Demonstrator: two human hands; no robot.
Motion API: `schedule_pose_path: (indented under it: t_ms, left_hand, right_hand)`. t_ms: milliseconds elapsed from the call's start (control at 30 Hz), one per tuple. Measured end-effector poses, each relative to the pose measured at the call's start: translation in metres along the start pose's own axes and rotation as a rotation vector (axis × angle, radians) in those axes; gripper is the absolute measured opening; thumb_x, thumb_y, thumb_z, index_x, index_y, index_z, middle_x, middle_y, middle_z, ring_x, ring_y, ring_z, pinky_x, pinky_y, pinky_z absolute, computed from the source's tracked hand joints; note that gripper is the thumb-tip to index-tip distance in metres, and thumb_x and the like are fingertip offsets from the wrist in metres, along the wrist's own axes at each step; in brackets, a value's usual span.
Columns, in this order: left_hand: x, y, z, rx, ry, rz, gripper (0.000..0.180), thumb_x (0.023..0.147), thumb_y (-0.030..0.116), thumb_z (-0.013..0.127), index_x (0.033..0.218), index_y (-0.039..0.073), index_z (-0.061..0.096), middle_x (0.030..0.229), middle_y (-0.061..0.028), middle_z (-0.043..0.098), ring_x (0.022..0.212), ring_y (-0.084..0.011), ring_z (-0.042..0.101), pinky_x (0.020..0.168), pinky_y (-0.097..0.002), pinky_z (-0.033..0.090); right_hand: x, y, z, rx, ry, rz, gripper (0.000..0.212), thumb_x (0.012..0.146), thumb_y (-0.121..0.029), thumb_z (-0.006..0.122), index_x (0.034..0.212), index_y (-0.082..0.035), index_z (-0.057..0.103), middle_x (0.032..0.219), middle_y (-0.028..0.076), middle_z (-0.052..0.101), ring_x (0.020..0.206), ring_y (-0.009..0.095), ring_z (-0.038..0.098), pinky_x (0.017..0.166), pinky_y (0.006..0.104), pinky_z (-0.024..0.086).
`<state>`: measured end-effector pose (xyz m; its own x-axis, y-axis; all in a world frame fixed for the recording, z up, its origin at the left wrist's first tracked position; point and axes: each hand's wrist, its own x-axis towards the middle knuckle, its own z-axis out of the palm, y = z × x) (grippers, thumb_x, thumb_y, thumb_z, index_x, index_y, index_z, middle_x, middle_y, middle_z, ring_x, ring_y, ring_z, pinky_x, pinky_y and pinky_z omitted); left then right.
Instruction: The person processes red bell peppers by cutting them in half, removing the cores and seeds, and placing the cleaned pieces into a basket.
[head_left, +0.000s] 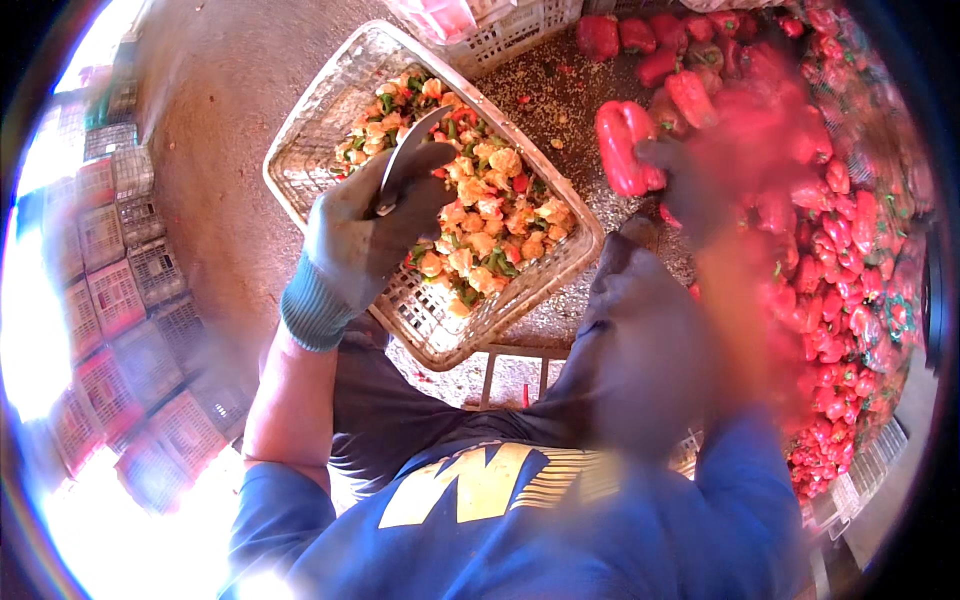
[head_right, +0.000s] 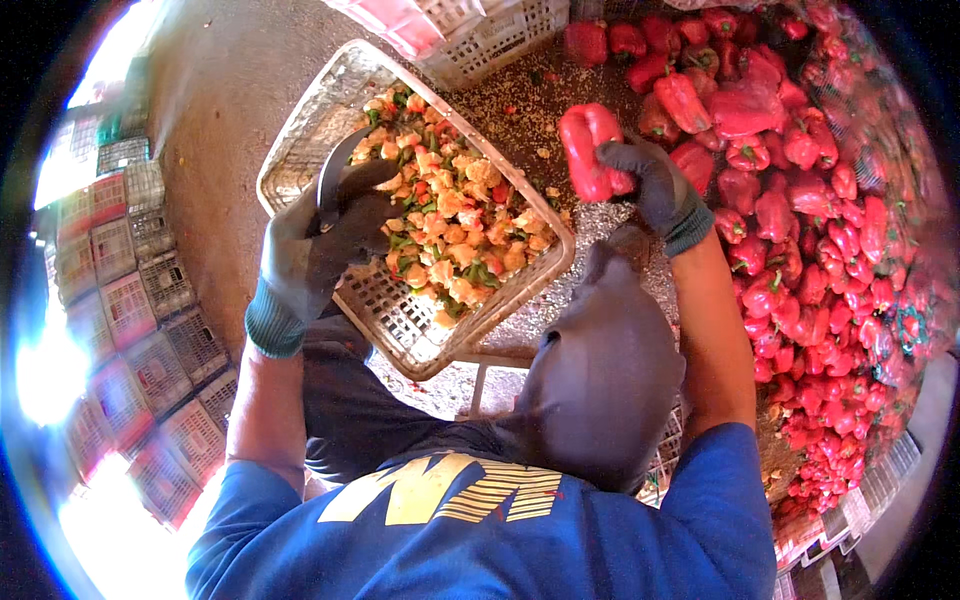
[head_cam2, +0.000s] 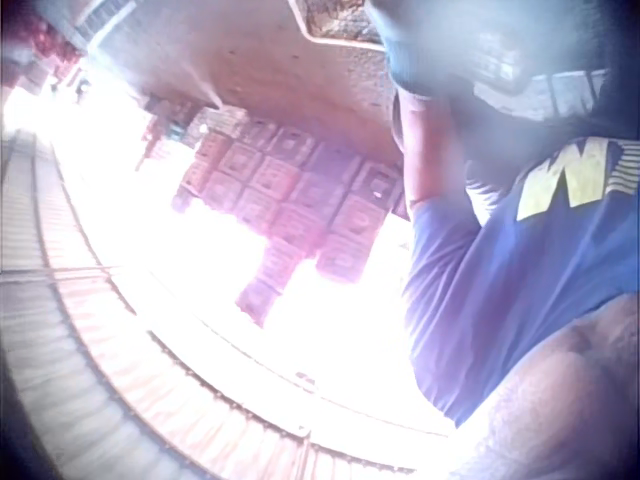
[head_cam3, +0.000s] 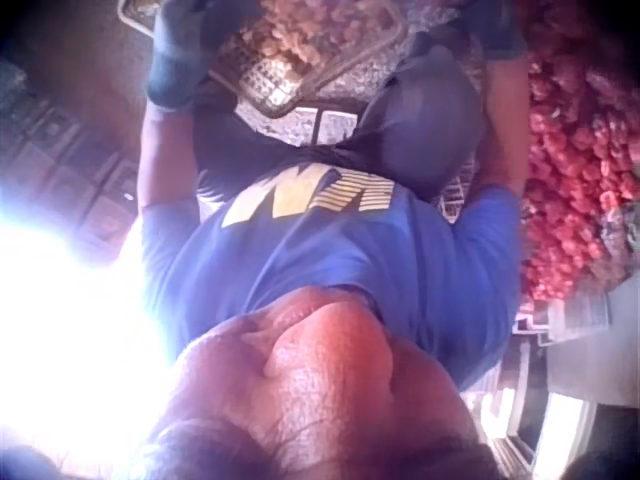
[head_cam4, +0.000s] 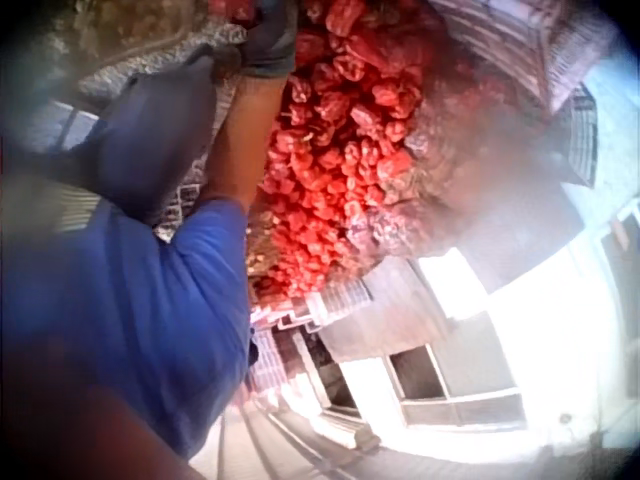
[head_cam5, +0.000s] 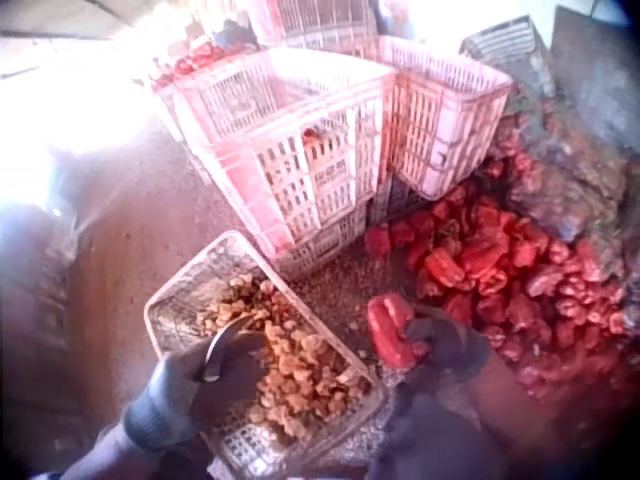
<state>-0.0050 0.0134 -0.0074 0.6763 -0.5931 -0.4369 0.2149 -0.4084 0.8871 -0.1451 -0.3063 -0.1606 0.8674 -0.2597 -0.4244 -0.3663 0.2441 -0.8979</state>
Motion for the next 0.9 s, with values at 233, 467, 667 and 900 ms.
schedule_pose_path:
  t_ms: [233,467,667,900]
  left_hand:
    - [-0.024,0.005,0.005,0.132,-0.043,0.404,0.075,0.088,0.037,0.085,0.147,0.003,0.054,0.116,-0.0064,0.068,0.103,-0.0120,0.063,0.087,-0.0272,0.054]
    - [-0.039,0.001,-0.038,0.131,-0.040,0.467,0.058,0.098,0.044,0.071,0.141,0.005,0.061,0.099,-0.0019,0.069,0.068,-0.0035,0.057,0.058,-0.0216,0.048]
    - [-0.061,0.012,-0.063,-0.097,-0.076,0.328,0.062,0.097,0.053,0.068,0.135,0.004,0.063,0.085,-0.0053,0.071,0.049,-0.0093,0.059,0.051,-0.0225,0.050]
    - [-0.046,-0.003,-0.064,-0.481,0.047,0.173,0.061,0.099,0.052,0.064,0.136,0.003,0.059,0.094,-0.0125,0.074,0.076,-0.0196,0.074,0.050,-0.0267,0.052]
  right_hand:
    - [-0.050,-0.121,0.104,-0.253,-0.598,-0.095,0.057,0.089,-0.037,0.069,0.130,0.003,0.066,0.101,0.001,0.069,0.091,0.009,0.061,0.085,0.0248,0.049]
    - [-0.080,-0.167,0.178,-0.079,-0.499,0.026,0.058,0.097,-0.050,0.067,0.127,0.000,0.069,0.107,0.003,0.073,0.095,0.012,0.068,0.091,0.0278,0.052]
    - [-0.090,-0.175,0.207,0.010,-0.306,0.043,0.055,0.100,-0.049,0.064,0.127,-0.002,0.068,0.109,0.004,0.074,0.095,0.013,0.069,0.089,0.0294,0.055]
    - [-0.082,-0.146,0.233,-0.034,-0.151,-0.572,0.071,0.089,-0.047,0.079,0.140,-0.003,0.056,0.119,0.006,0.068,0.105,0.015,0.065,0.094,0.0297,0.054]
